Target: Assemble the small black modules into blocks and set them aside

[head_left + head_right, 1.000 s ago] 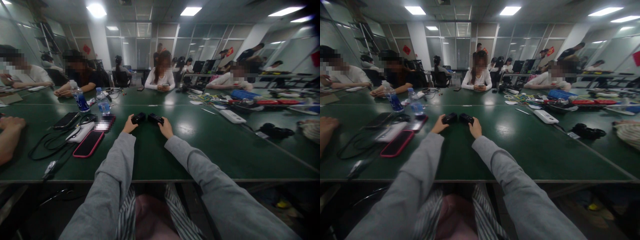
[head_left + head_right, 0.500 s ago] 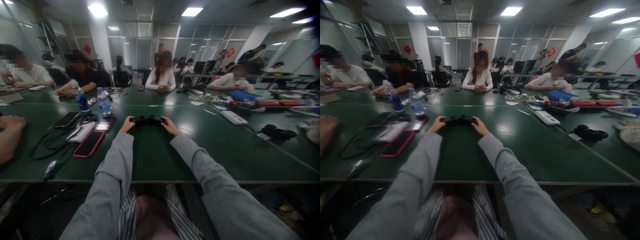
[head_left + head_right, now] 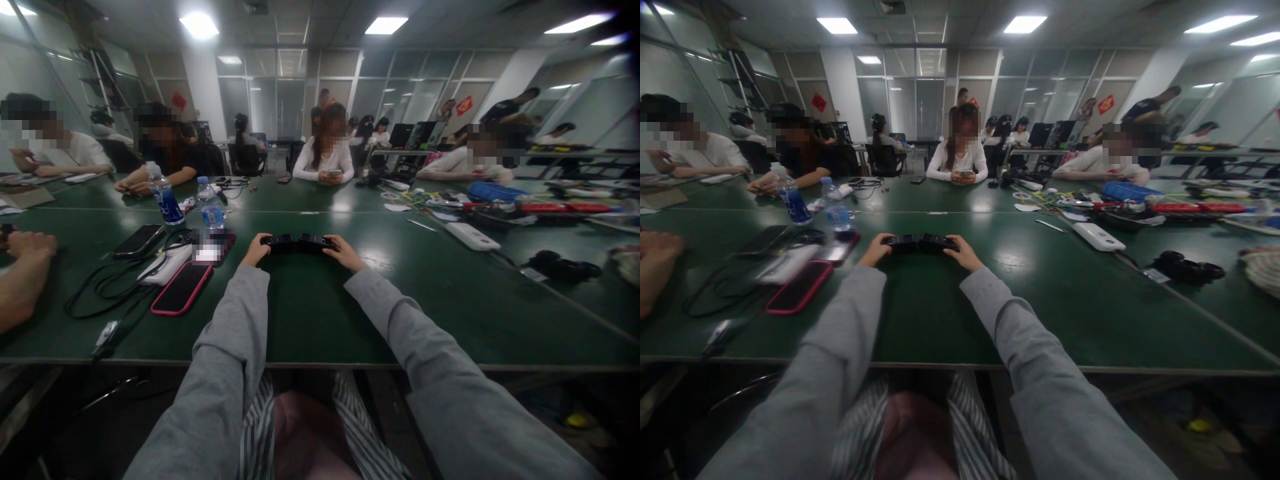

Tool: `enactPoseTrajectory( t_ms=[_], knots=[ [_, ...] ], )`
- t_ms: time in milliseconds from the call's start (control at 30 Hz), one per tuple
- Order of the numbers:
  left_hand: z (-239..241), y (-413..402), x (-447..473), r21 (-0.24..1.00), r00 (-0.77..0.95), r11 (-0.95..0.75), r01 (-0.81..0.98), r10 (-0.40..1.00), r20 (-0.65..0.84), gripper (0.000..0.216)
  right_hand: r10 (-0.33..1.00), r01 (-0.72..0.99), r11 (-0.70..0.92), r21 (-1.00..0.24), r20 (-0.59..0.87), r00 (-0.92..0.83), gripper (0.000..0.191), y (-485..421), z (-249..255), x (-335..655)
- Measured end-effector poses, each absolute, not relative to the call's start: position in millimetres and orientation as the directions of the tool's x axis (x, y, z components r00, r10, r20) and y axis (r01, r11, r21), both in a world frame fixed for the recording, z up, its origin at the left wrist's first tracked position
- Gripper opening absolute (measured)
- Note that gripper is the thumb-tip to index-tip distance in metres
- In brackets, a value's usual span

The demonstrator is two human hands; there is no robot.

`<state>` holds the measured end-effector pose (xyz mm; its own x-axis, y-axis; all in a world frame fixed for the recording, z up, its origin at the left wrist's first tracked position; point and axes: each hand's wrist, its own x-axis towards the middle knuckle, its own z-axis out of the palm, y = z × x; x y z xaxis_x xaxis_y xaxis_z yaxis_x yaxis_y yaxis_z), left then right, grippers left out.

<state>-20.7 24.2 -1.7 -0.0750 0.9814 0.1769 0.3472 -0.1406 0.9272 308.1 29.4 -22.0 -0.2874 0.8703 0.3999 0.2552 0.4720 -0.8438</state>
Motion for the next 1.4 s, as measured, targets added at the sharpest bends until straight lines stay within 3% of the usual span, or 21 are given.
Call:
enactPoseTrajectory(
  t_ms=[500, 767, 933, 1133, 1400],
  knots=[
    [-0.4, 24.1, -21.8, 0.939, -0.066, -0.177, 0.296, 0.977, 0.205, 0.063, 0.859, 0.211, 0.460, -0.863, 0.371, -0.354, 0.061, 24.9, -15.4, 311.0],
    [-6.4, 26.3, -22.4, 0.884, -0.039, -0.261, 0.388, 0.954, 0.299, 0.062, 0.860, 0.241, 0.459, -0.855, 0.360, -0.361, 0.065, 21.9, -12.1, 310.3],
    [-0.6, 16.4, -20.8, 0.827, 0.003, -0.325, 0.459, 0.931, 0.365, 0.058, 0.870, 0.273, 0.460, -0.845, 0.368, -0.328, 0.069, 19.9, -13.4, 307.4],
    [4.2, 9.0, -19.0, 0.796, -0.006, -0.321, 0.514, 0.926, 0.377, 0.056, 0.868, 0.273, 0.478, -0.834, 0.402, -0.292, 0.061, 22.0, -19.2, 305.7],
    [-3.9, 14.9, -22.7, 0.803, -0.055, -0.275, 0.529, 0.933, 0.355, 0.055, 0.880, 0.463, 0.456, -0.760, 0.464, -0.104, 0.058, 27.9, -26.8, 308.4]
  ],
)
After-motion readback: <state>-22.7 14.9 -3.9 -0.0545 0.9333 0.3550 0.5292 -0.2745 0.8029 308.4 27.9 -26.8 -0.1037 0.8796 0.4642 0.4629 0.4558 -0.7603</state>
